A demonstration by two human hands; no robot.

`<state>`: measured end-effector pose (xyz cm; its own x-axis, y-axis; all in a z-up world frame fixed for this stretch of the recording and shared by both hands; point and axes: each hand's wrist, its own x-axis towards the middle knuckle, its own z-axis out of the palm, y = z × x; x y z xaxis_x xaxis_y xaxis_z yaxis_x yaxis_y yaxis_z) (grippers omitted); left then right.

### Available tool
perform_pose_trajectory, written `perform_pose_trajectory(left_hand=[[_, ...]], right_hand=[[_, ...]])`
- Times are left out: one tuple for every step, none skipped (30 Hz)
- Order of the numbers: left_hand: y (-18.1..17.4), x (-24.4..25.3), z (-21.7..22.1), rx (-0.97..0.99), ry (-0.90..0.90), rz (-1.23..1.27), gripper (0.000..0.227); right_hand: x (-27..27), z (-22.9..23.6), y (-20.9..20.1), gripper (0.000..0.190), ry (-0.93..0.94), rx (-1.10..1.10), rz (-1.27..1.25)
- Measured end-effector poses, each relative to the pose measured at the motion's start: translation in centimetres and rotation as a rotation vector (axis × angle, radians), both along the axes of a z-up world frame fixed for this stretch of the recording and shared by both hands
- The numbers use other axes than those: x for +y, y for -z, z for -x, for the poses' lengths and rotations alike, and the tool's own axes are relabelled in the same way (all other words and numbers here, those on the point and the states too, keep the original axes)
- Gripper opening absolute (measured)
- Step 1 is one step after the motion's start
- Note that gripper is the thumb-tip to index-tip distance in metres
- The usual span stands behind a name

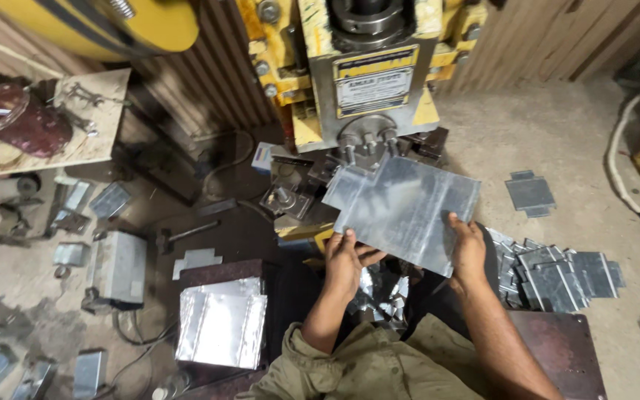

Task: The person operates a yellow industrial press machine to process rectangular metal sheets. They pick up sheets from a stack, place them into the machine, and then remove the processed sheets to place them on a separate pile.

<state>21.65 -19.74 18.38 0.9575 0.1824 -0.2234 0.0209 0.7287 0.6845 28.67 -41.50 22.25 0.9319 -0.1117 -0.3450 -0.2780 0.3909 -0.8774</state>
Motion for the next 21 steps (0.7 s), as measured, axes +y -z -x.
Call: perform_pose_trajectory(left_hand=[[0.2,-0.1,-0.1,-0.004,0.004,0.001,0.037],[0.4,-0.1,-0.2,-0.014,0.009,0.002,0.037],[0.6,0.1,-0.1,-0.025,0.008,0.008,0.038],[0.7,0.0,-0.1,-0.04,0.014,0.016,0.039],[0.8,0.0,-0.3,-0.055,0.021,0.025,0.041],[0.9,0.0,-0.4,-0.018,0.005,0.023,0.039],[1.0,0.1,-0.6,0.02,-0.011,0.022,0.037],[1.0,0.2,-0.6,0.059,-0.025,0.018,0.036],[1.0,0.1,-0.6,0.064,-0.026,0.023,0.035],[1.0,0.2,-0.6,0.067,-0.027,0.026,0.035],[0.9,0.2,-0.5,0.07,-0.028,0.028,0.034],[0.8,0.2,-0.7,0.057,-0.022,0.028,0.034],[0.8,0.3,-0.7,0.045,-0.016,0.028,0.034],[0.7,0.3,-0.8,0.035,-0.013,0.029,0.035],[0.7,0.3,-0.9,0.041,-0.016,0.029,0.034],[0.7,0.3,-0.9,0.049,-0.02,0.029,0.033],[0.6,0.3,-0.9,0.058,-0.024,0.028,0.032],[0.6,0.4,-0.9,0.013,-0.01,0.034,0.033],[0.6,0.6,-0.9,-0.033,0.005,0.04,0.034],[0.6,0.7,-0.4,-0.073,0.021,0.047,0.036],[0.6,1.0,0.5,-0.017,0.001,0.104,0.037]], right_hand=[[-0.1,0.1,-0.1,0.037,0.001,0.018,-0.004],[-0.1,-0.1,-0.1,0.036,0.004,0.03,-0.008],[0.2,-0.1,-0.1,0.037,0.006,0.033,-0.014],[0.2,-0.1,0.0,0.037,0.016,0.032,-0.018],[0.1,-0.3,0.1,0.038,0.025,0.031,-0.021],[0.0,-0.5,0.3,0.038,0.021,0.009,-0.037],[0.0,-0.6,0.5,0.039,0.017,-0.013,-0.052],[-0.2,-0.6,0.7,0.039,0.014,-0.034,-0.069],[-0.3,-0.6,0.8,0.04,0.026,-0.013,-0.043],[-0.2,-0.7,0.9,0.04,0.038,0.006,-0.019],[-0.2,-0.7,0.9,0.04,0.051,0.026,0.005],[0.0,-0.8,0.7,0.04,0.047,0.014,-0.015],[0.1,-0.7,0.5,0.04,0.042,0.002,-0.035],[0.2,-0.7,0.3,0.039,0.035,-0.009,-0.054],[0.2,-0.7,0.0,0.039,0.025,-0.02,-0.049],[0.2,-0.6,-0.3,0.04,0.015,-0.027,-0.044],[0.3,-0.5,-0.5,0.04,0.005,-0.035,-0.039],[0.3,-0.5,-0.7,0.04,-0.01,-0.033,-0.017],[0.1,-0.7,-0.9,0.041,-0.026,-0.03,0.004],[-0.1,-0.3,-0.8,0.042,-0.039,-0.022,0.027],[-0.5,0.4,-0.6,0.043,-0.068,-0.007,0.054]])
